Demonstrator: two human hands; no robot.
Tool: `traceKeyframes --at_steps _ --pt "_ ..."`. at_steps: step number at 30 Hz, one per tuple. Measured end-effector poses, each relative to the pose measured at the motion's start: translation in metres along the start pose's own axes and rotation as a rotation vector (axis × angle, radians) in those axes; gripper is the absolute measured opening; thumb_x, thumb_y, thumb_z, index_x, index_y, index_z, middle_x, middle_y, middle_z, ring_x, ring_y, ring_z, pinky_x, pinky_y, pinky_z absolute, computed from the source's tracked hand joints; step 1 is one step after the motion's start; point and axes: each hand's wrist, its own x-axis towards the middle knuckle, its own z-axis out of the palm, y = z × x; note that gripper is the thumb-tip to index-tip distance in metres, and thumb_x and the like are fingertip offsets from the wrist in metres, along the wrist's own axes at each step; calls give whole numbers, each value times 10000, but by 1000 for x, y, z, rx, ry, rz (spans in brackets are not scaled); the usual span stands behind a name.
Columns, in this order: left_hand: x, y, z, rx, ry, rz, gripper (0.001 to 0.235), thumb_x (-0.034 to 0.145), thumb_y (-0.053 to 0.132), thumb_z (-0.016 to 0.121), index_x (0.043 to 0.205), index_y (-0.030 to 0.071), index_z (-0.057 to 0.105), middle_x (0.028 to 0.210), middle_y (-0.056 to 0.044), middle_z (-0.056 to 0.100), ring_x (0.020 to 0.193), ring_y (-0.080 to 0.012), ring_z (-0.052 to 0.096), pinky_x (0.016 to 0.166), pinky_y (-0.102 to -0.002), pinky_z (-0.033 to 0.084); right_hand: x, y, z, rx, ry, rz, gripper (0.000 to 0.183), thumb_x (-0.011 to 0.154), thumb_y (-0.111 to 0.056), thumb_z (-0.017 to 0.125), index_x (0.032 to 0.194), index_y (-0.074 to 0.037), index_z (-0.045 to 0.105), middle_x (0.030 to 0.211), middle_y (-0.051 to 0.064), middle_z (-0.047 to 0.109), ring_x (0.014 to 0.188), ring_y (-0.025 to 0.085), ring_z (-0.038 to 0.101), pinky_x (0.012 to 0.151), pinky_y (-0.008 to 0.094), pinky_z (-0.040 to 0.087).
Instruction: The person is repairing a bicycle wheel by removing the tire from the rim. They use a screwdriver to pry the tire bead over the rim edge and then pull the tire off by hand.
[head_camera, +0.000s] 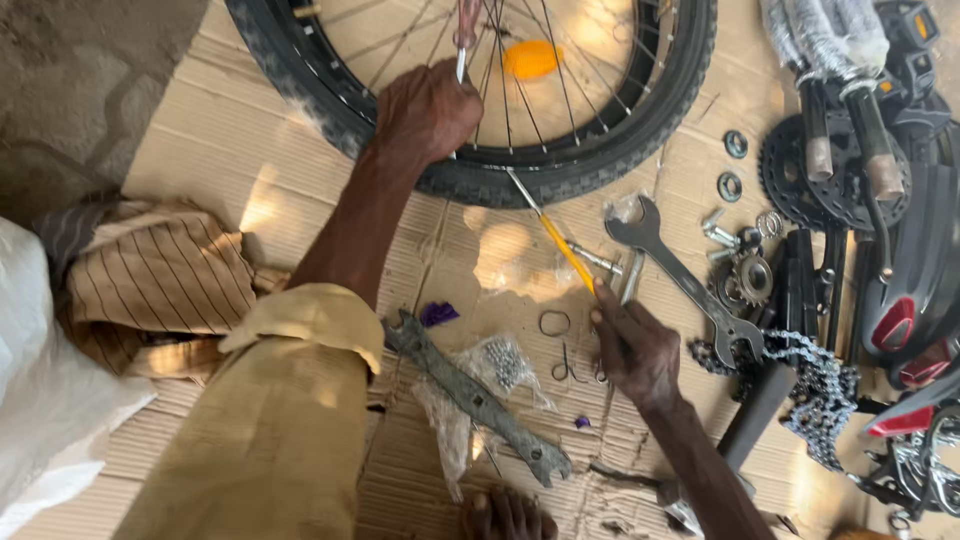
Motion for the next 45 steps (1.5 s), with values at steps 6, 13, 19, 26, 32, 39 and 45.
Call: traceKeyframes --at_steps 6,13,19,26,32,39,45 --pt "-6 2 -3 20 69 24 362 912 215 465 1130 -4 653 945 -250 713 953 -415 674 904 -578 492 23 -13 -23 185 -97 71 369 937 -52 700 1305 -36 675 591 10 645 428 58 513 360 269 379" --pt "-7 13 -6 48 63 26 422 903 246 501 1232 4 606 1048 -273 681 1041 -430 629 939 -573 460 40 -43 -49 127 -192 174 252 934 -80 693 1170 -4 736 523 26 675 290 52 476 239 246 346" --pt "-6 8 -4 19 41 27 436 934 270 484 1256 -3 593 1081 -263 686 1052 -417 630 940 -563 471 36 -59 -48 166 -172 291 327 930 -126 675 1230 -4 715 542 54 690 339 64 470 269 271 321" --pt "-6 5 -9 35 -24 -15 433 927 217 464 1277 -8 581 1057 -267 702 1033 -411 646 926 -574 490 112 -104 -112 1 -481 692 356 877 -194 711 1231 -200 752 675 3 740 388 123 458 400 320 441" --pt "-5 3 -8 34 41 28 397 924 220 480 1216 -14 611 1015 -253 699 1031 -409 632 916 -577 476 147 -123 -126 -116 -598 801 353 929 -272 717 1280 -275 753 552 83 535 468 150 409 482 359 408" --pt "-7 5 -8 119 16 52 365 938 230 506 1178 -21 620 976 -230 716 987 -377 647 868 -543 512 73 -72 -87 42 -435 646 417 901 -231 717 1316 -200 704 553 69 653 427 140 426 416 316 345" --pt "-12 2 -11 -151 -15 -18 368 1022 247 419 1207 13 634 819 -187 718 623 -254 645 595 -452 546 -11 -62 -15 28 -63 73 420 1012 -133 615 1420 -43 576 968 161 727 692 172 703 539 286 583"
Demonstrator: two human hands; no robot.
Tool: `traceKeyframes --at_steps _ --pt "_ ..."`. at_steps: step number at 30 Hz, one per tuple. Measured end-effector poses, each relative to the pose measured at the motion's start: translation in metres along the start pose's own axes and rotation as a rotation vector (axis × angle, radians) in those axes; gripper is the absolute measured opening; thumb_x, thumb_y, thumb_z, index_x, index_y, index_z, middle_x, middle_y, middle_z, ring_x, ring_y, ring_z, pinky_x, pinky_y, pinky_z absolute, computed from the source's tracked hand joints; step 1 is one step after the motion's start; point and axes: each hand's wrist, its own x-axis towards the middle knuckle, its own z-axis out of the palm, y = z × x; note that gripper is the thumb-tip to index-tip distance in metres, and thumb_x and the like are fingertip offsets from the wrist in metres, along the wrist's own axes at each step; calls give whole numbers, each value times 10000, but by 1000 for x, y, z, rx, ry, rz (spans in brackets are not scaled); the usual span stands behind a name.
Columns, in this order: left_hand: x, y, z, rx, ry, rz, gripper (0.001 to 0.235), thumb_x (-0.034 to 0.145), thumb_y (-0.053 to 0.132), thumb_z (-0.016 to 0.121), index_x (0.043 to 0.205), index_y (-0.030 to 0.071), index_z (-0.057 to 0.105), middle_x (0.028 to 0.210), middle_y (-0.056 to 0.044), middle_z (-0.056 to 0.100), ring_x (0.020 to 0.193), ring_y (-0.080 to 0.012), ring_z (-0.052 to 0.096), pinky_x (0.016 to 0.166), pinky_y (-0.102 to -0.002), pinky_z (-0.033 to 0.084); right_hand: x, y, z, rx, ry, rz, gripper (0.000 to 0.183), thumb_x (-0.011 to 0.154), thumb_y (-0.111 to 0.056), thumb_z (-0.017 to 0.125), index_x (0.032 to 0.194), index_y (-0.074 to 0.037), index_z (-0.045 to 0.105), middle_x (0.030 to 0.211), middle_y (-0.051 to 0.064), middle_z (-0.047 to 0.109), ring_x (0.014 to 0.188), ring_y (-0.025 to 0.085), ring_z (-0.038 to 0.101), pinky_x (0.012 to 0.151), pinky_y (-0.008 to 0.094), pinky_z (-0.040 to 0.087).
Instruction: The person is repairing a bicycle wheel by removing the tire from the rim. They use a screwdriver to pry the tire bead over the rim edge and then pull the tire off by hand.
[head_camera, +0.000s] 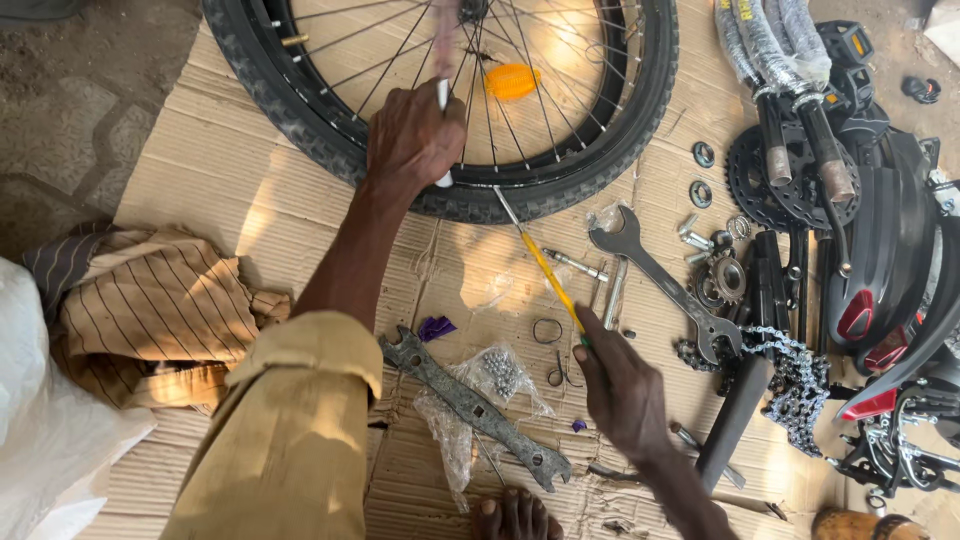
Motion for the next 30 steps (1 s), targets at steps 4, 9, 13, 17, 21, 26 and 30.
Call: traceKeyframes --at_steps 4,9,13,17,21,26,30 --pt "-2 -13 6 -523 366 237 372 959 100 406 1262 29 609 982 -89 587 584 -190 581 469 -341 520 -7 6 -9 -36 -28 29 408 1009 -150 592 1381 16 590 1003 207 752 691 191 736 576 313 629" --pt "-37 -48 20 -1643 572 401 306 1088 181 398 1004 22 645 887 -122 667 724 -180 689 513 -269 519 19 6 -39 -190 -57 9 462 981 -289 648 1347 -8 615 1070 199 751 810 247 694 662 398 570" --pt "-106 -37 43 -1545 432 251 169 938 5 535 1001 -12 691 1017 -120 757 789 -182 658 601 -293 516 32 -39 -53 -291 138 -158 601 991 -358 655 1391 77 550 1306 272 613 1138 330 592 911 470 532" --pt "-165 -17 54 -71 391 481 113 810 49 696 913 94 712 850 -47 730 766 -210 690 624 -341 562 61 -83 -44 -445 273 -483 706 915 -498 663 1339 46 512 1296 241 540 1188 337 542 975 495 519" --pt "-169 -14 53 97 259 454 77 864 34 694 919 77 660 849 -42 682 793 -193 668 645 -344 584 83 -95 -34 -444 -155 -224 504 918 -377 630 1310 -61 615 1140 134 655 895 260 668 676 417 587" --pt "-174 -23 44 155 412 624 290 717 25 731 997 47 655 991 -106 652 1024 -295 624 884 -490 530 76 -90 -28 -270 -285 -246 244 959 -263 639 1105 -71 678 861 80 691 637 223 676 479 381 563" --pt "-147 -32 59 351 613 199 594 792 428 757 1205 38 583 1143 -208 588 1135 -368 567 964 -583 449 70 -89 -19 -79 -378 -6 183 980 -158 579 1120 -63 648 672 93 683 452 169 617 373 340 484"
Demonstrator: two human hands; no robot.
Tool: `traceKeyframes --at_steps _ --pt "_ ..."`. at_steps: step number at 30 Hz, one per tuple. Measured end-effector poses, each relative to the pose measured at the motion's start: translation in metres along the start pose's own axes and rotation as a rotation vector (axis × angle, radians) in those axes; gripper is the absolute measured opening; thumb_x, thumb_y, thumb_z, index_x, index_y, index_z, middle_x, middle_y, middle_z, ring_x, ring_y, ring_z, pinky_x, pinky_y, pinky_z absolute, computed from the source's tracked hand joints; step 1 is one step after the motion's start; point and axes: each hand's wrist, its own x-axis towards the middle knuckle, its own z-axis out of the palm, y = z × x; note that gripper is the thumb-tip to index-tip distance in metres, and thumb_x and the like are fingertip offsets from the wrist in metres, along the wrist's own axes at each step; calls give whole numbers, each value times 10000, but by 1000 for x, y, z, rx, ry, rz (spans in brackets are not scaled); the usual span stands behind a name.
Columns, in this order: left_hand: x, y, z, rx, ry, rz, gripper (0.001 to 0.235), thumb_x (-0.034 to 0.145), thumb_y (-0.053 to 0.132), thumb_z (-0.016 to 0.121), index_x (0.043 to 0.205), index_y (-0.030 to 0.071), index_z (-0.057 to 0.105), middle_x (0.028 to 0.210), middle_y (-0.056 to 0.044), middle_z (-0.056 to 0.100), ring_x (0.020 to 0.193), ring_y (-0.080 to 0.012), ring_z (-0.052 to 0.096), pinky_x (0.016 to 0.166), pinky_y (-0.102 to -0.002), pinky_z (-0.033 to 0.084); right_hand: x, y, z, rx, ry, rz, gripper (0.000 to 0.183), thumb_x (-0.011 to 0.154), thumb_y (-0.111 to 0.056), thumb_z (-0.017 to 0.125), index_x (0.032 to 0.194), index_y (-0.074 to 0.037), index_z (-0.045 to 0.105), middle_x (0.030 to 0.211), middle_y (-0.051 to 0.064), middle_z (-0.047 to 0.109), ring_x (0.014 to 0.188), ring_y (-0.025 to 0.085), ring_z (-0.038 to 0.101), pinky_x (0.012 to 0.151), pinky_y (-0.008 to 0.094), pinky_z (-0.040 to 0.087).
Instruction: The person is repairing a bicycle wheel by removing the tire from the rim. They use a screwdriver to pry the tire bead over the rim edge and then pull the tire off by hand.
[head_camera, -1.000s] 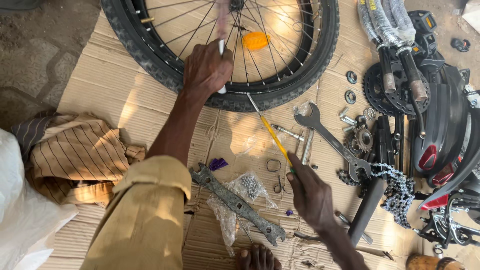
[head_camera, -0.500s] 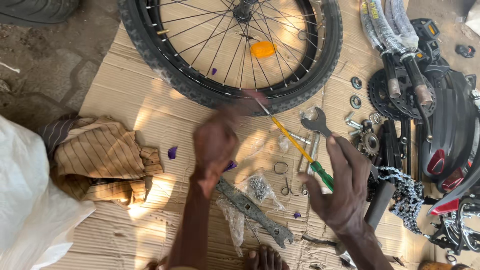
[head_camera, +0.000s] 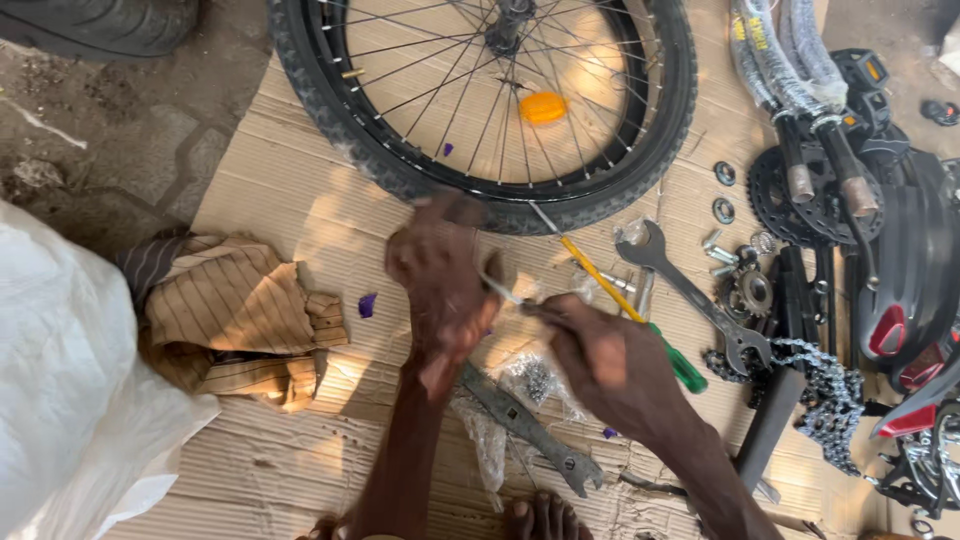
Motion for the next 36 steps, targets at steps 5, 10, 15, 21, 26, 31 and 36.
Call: traceKeyframes --at_steps 5,10,15,21,26,31,36 --pt "0 -27 -3 -914 560 -439 690 1048 428 644 1469 10 292 1374 -213 426 1286 -344 480 1073 -490 444 -10 7 7 133 152 273 239 982 -83 445 1200 -43 534 691 79 679 385 154 536 305 351 423" --pt "49 -52 -5 -1671 5 -1069 649 851 325 771 1324 37 432 1211 -163 614 1106 -296 685 865 -401 611 -5 -2 17 84 146 365 516 949 -81 485 1462 -60 431 638 134 696 393 164 525 329 354 450" --pt "47 -52 13 -1790 -55 -835 469 835 186 830 1211 15 607 1111 -102 730 1019 -235 725 884 -390 633 3 -24 28 274 269 106 411 968 -47 493 1367 -38 591 968 177 757 546 159 613 444 320 480" --pt "27 -26 5 -1735 -130 -870 532 791 203 821 1259 92 593 1141 -33 705 1012 -181 712 830 -360 639 14 -35 25 233 252 218 401 930 -75 588 1329 -43 621 971 195 786 580 176 697 527 338 521" --pt "29 -16 6 -1664 -225 -953 459 771 143 829 1181 84 631 1073 -43 730 938 -164 735 778 -343 648 8 -33 22 120 303 196 327 968 -144 641 1274 -28 662 915 186 778 621 219 706 540 373 547" --pt "28 -16 25 -1816 -120 -975 308 774 36 799 1050 48 661 949 -70 733 811 -179 728 654 -335 619 21 -9 52 -69 239 176 376 1013 -61 535 1377 -58 628 764 177 730 392 202 576 337 356 464" --pt "21 -14 34 -1885 -47 -892 242 784 7 760 1003 45 663 919 -64 722 751 -149 724 579 -289 628 20 3 97 -187 472 -96 428 1005 -45 537 1424 41 554 758 159 662 432 163 528 315 326 442"
